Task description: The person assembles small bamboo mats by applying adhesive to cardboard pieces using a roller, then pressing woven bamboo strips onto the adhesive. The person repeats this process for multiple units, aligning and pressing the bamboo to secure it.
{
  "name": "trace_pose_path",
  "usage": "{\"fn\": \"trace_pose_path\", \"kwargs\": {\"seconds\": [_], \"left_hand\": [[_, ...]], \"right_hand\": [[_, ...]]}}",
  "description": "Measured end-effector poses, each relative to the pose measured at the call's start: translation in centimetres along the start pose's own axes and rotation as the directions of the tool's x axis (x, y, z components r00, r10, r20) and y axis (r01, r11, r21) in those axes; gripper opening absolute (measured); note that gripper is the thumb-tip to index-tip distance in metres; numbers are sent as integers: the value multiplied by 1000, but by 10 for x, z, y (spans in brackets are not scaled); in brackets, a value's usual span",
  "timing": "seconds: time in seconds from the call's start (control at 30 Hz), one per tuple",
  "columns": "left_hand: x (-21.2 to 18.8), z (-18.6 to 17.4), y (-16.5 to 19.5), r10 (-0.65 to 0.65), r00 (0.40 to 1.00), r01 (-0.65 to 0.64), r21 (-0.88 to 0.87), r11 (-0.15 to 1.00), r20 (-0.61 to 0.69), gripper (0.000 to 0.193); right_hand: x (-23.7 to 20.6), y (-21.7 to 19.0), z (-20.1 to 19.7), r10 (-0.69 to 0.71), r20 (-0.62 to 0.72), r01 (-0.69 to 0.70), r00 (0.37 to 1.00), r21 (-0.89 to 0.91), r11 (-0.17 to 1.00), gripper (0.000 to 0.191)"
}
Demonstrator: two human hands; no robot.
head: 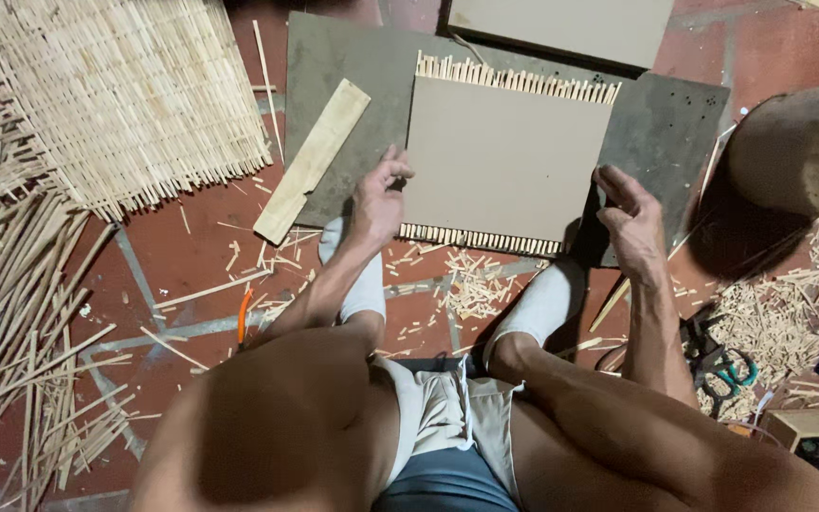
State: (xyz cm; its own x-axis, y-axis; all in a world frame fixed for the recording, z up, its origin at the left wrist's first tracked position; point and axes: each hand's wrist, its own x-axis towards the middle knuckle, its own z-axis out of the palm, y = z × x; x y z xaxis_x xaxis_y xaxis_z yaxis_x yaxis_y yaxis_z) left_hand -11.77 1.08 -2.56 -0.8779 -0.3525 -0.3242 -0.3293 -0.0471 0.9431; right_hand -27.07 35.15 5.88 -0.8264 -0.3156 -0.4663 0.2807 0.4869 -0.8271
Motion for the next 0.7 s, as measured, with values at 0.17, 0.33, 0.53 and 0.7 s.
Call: {"fn": "trace_pose_path", "kwargs": {"seconds": [0.17,0.33,0.53,0.7], "left_hand": [[-12,-8,26,-98,995,91,234,968,21,64],[-15,-4,35,-1,999,-14,430,903,35,56],[-16,1,36,156,982,-189,588,787,106,51],[-24,8,34,147,957,-291,783,549,252,54]], "right_hand": [[-2,-4,0,10,-15,-12,1000,-159,987,75],[-7,-5,17,8,-96,-30,995,-237,971,67],[-19,-7,47,-130,-187,2,974,-562,827,77],[-24,5,48,-258,-98,124,961,-681,721,77]]}}
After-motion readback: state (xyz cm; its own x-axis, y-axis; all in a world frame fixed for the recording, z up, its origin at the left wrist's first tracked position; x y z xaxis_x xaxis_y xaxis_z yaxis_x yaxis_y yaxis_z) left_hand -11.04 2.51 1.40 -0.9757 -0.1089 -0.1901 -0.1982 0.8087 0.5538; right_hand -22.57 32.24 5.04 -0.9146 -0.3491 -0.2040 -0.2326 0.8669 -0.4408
